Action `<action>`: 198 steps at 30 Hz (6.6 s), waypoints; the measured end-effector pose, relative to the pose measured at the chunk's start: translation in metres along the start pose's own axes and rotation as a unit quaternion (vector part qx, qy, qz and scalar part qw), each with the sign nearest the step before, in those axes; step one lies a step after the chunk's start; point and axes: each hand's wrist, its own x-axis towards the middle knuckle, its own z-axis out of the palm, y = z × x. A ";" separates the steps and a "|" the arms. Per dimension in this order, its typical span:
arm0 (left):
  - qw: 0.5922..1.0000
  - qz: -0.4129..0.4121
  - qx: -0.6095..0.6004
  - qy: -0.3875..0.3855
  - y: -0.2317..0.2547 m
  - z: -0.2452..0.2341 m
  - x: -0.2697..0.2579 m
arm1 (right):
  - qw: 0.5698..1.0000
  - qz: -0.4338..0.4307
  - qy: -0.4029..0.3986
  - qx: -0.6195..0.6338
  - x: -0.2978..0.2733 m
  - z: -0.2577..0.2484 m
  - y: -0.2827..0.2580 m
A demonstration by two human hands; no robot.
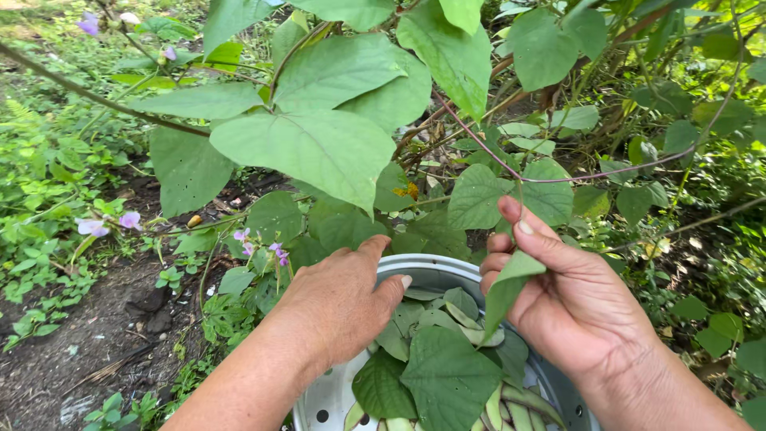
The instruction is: The person picks green leaves and pods from a climbing plant and places them into a perforated metal bowl held in the left hand. The hands repeatedly reach into the foliage, detach leaves and pods, and deposit them into the bowl throughout the clip.
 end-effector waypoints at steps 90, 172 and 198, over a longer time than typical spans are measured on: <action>1.000 0.001 0.013 0.022 -0.005 0.001 -0.016 | 0.644 -0.044 0.096 -0.758 -0.021 0.034 0.016; 0.997 -0.028 -0.005 0.065 -0.090 -0.068 -0.030 | 0.971 0.070 -0.149 -0.172 0.046 0.163 0.048; 0.996 -0.037 -0.007 0.078 -0.091 -0.063 -0.031 | 0.984 0.077 -0.101 -0.127 0.049 0.169 0.053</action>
